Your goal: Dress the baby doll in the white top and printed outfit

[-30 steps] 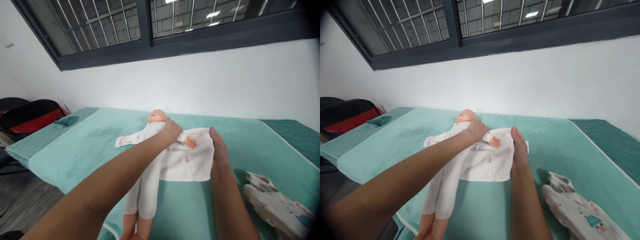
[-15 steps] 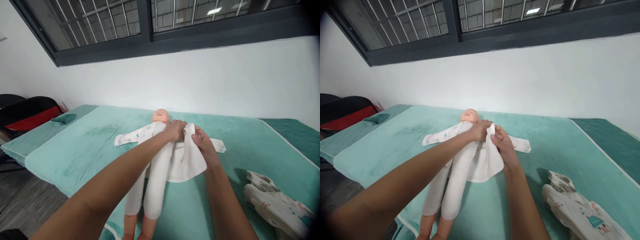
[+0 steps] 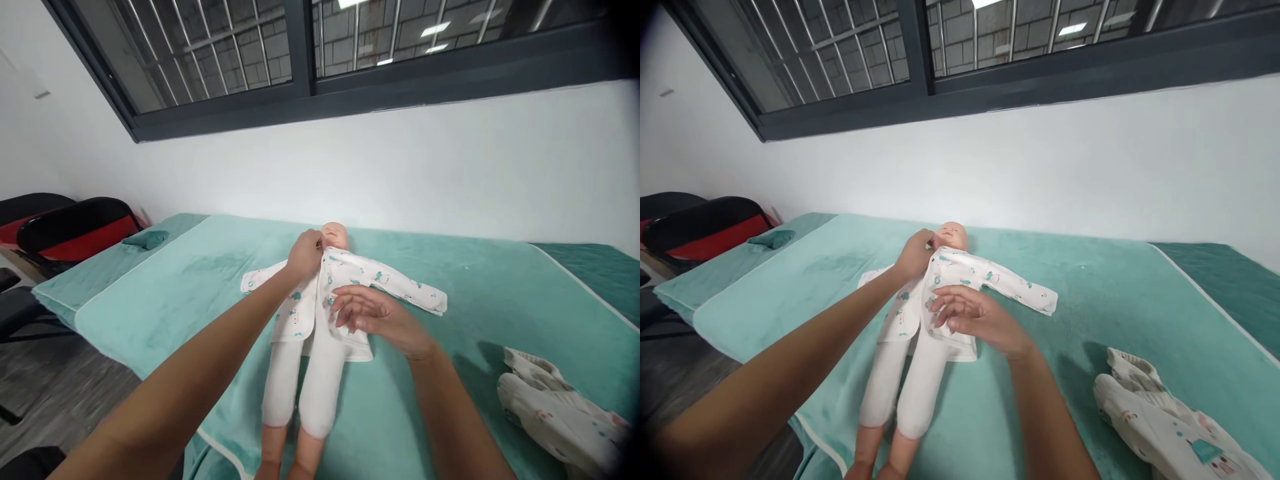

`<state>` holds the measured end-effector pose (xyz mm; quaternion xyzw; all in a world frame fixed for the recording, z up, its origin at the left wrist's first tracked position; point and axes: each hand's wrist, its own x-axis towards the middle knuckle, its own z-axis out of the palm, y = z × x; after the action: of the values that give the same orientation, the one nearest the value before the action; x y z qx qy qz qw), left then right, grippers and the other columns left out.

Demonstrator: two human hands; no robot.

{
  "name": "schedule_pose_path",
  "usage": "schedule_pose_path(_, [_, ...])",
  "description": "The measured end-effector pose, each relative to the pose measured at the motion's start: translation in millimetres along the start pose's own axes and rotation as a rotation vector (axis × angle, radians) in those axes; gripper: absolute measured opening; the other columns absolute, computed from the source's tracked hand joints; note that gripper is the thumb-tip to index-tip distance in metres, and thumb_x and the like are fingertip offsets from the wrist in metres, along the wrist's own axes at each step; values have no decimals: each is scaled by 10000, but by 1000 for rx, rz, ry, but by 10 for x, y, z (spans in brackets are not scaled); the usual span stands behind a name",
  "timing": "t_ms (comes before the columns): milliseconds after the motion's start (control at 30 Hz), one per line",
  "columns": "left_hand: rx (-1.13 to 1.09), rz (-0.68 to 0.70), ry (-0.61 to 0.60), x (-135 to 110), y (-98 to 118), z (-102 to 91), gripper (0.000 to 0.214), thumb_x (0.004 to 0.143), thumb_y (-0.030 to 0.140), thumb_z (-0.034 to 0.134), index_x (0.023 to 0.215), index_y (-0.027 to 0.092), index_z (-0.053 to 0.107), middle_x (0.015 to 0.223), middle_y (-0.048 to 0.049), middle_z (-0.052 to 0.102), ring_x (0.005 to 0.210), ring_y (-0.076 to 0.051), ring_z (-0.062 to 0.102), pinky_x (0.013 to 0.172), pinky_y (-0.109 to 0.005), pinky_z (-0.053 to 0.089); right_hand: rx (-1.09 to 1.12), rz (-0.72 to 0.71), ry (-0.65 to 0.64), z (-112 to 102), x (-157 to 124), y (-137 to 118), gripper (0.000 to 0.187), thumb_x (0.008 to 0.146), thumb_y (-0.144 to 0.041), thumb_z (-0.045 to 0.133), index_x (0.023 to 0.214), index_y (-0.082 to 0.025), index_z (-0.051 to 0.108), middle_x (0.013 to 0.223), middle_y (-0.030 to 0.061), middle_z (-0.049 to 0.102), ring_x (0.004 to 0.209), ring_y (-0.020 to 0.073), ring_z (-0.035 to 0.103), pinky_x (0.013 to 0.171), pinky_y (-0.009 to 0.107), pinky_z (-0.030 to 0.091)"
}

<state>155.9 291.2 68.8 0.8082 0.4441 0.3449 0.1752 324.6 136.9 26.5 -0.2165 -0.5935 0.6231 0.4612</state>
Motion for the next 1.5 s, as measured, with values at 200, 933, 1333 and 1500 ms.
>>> schedule_pose_path(200, [-144,-106,102,-266,36,3,124,891,253,487,981,211,561,1085,-44,652,1050,-177,596,925,-323,463,-86,3,123,-22,9,51,305,913,-336,628,1201,-235,619,1097,83,642,903,166,628,731,288,482])
schedule_pose_path(933, [121,158,-47,-513,32,303,353,975,237,363,1163,237,662,1396,-31,577,1331,-191,468,1125,-386,345,-1053,-238,458,661,-410,710,111,951,-180,482,996,-253,553,981,79,588,943,235,553,825,408,460])
schedule_pose_path(1333, [-123,165,-27,-537,-214,104,441,991,241,295,1379,202,502,1448,-64,526,1334,-165,471,1123,-345,368,-1356,-224,619,242,-578,391,256,949,-280,509,1201,-243,535,1174,98,613,1136,257,542,977,434,447])
schedule_pose_path(1500, [244,46,-33,-779,-948,-245,535,952,365,424,1450,173,394,1520,-115,424,1404,-260,371,1159,-436,278,-1759,33,788,-598,-599,435,601,888,-381,542,1409,-127,384,1395,184,483,1282,359,423,1040,509,386])
